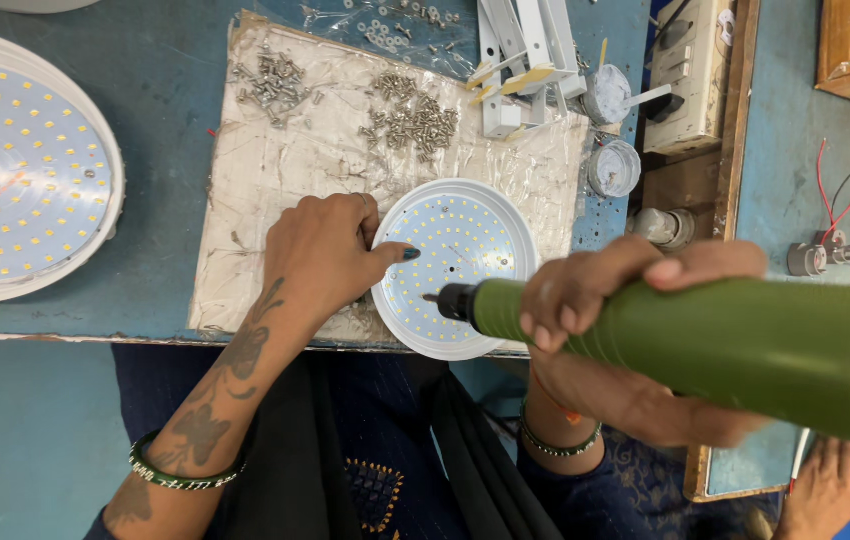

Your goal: The person uses a green electric screwdriver to fasten screws into a circular LED light panel. They repeatedly pick up screws, align them with holes on the panel, and drive them in. The person also briefly inspects the panel and stacks completed units.

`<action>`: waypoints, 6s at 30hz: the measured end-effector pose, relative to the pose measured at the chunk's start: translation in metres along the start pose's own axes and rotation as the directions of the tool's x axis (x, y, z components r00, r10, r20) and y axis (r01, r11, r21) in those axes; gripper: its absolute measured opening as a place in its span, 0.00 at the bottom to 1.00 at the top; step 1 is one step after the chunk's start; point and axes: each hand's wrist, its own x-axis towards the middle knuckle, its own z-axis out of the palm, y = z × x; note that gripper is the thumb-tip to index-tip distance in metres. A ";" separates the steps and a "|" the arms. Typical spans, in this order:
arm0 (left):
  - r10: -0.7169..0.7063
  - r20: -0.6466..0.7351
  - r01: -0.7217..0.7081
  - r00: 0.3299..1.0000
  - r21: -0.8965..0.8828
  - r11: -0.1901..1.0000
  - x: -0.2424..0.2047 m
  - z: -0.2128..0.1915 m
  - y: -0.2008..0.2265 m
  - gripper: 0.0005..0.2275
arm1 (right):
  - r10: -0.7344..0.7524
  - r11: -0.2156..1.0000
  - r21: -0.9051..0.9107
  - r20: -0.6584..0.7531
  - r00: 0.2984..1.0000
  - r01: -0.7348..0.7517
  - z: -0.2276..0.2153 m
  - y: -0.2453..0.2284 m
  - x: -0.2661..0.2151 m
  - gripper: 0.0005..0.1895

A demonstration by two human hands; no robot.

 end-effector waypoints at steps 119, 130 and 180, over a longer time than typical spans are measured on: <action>0.142 0.031 0.014 0.989 -0.993 0.118 -0.082 0.059 0.066 0.15 | -0.131 0.986 -0.110 -0.015 0.991 0.128 -0.016 -0.074 0.025 0.44; 0.880 -0.037 -0.830 0.473 0.316 0.460 -0.062 0.032 -0.001 0.19 | 0.009 0.988 -0.151 -0.161 0.987 -0.034 -0.008 -0.047 -0.008 0.41; 0.864 -0.111 -0.748 0.491 0.454 0.484 -0.068 0.060 0.004 0.19 | -0.138 0.949 -0.310 -0.274 0.952 0.049 -0.018 -0.005 -0.032 0.44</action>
